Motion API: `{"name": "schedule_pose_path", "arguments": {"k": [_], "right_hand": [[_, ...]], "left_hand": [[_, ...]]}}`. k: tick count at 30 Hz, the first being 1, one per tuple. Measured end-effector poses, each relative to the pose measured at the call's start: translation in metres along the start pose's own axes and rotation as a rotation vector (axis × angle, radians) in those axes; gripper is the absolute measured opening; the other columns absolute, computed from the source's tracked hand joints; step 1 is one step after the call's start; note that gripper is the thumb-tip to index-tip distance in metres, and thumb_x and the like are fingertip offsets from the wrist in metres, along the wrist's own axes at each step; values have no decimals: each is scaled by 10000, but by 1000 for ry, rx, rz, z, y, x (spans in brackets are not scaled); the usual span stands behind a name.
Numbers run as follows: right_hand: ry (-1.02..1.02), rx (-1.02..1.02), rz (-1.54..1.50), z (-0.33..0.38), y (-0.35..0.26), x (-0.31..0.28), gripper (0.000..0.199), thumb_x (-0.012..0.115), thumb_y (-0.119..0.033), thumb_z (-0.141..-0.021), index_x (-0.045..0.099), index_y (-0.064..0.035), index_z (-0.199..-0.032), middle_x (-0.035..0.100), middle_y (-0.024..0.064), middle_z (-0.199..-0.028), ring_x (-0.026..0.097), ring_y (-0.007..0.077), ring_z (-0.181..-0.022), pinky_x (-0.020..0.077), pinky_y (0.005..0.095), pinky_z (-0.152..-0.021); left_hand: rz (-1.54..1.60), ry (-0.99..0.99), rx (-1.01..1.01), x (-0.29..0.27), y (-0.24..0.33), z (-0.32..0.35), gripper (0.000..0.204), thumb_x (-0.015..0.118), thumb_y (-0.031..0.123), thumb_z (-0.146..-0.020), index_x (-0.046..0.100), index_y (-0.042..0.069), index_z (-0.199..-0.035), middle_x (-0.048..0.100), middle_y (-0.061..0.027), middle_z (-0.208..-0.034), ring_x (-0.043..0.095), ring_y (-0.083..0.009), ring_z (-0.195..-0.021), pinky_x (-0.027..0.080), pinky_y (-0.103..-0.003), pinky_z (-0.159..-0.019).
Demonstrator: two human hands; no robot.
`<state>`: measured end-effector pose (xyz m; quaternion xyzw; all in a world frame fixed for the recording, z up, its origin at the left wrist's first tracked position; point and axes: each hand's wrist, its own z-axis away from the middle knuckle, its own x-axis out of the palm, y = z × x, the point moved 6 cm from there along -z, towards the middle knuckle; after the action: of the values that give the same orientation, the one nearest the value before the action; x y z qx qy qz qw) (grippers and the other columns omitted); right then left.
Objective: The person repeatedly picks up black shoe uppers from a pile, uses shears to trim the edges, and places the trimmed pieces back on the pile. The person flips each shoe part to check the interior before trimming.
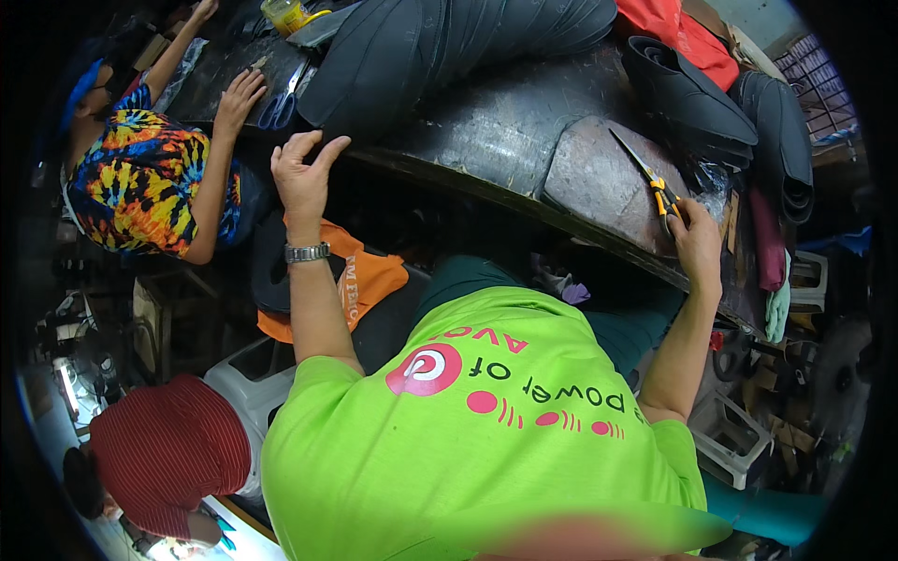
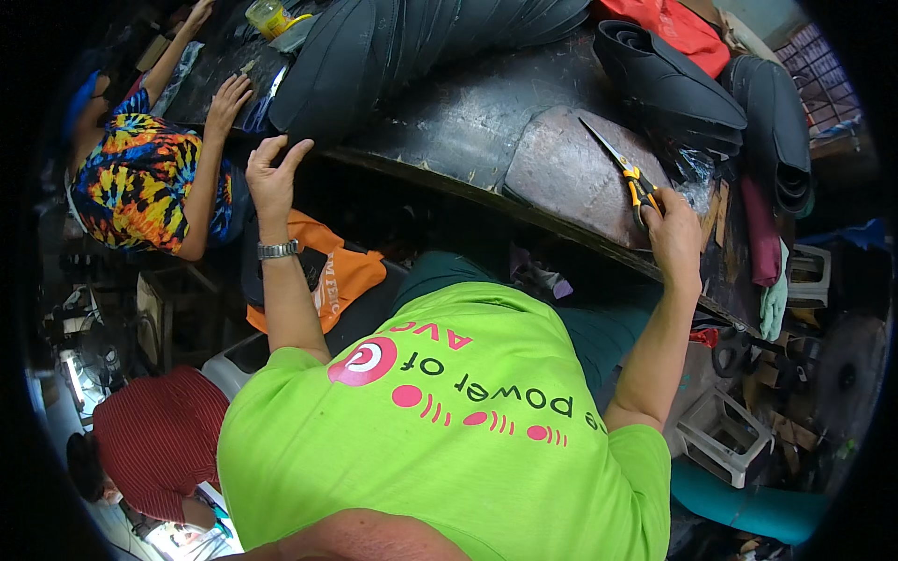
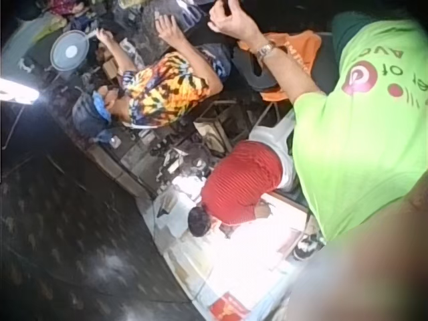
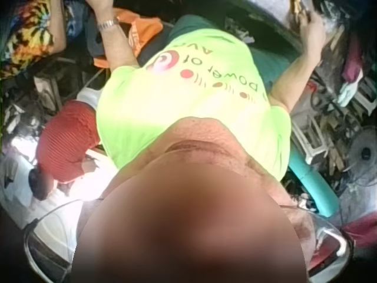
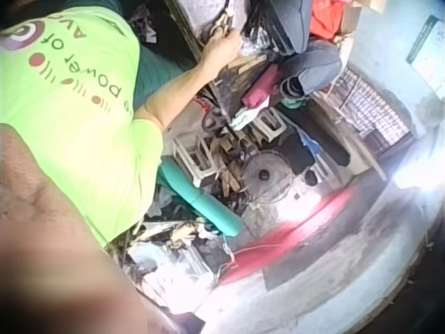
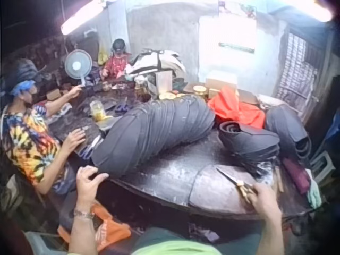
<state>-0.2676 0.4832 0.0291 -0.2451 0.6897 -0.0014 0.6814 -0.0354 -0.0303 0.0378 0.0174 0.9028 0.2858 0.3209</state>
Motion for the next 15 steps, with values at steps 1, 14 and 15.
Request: {"name": "schedule_pose_path", "arguments": {"k": [1, 14, 15], "right_hand": [[-11, 11, -11, 4, 1, -1, 293, 694, -163, -858, 668, -16, -1110, 699, 193, -998, 672, 318, -929, 495, 397, -830], [-22, 34, -29, 11, 26, -4, 231, 674, -139, -821, 647, -14, -1013, 651, 159, -779, 641, 306, -734, 483, 391, -687], [-23, 55, -164, 11, 31, -2, 215, 679, -137, -833, 644, -7, -1000, 628, 126, -748, 613, 252, -694, 466, 364, -651]], "left_hand": [[64, -56, -71, -5, -1, -1, 280, 873, 178, -756, 705, -6, -882, 681, -31, -850, 606, -183, -810, 481, -313, -815], [334, 270, 173, -132, 138, 14, 295, 832, 24, -739, 683, -109, -955, 693, -91, -908, 620, -168, -856, 502, -291, -828], [502, 257, 193, -117, 145, 12, 327, 848, 44, -709, 688, -110, -949, 695, -100, -902, 625, -180, -854, 511, -304, -827]]}}
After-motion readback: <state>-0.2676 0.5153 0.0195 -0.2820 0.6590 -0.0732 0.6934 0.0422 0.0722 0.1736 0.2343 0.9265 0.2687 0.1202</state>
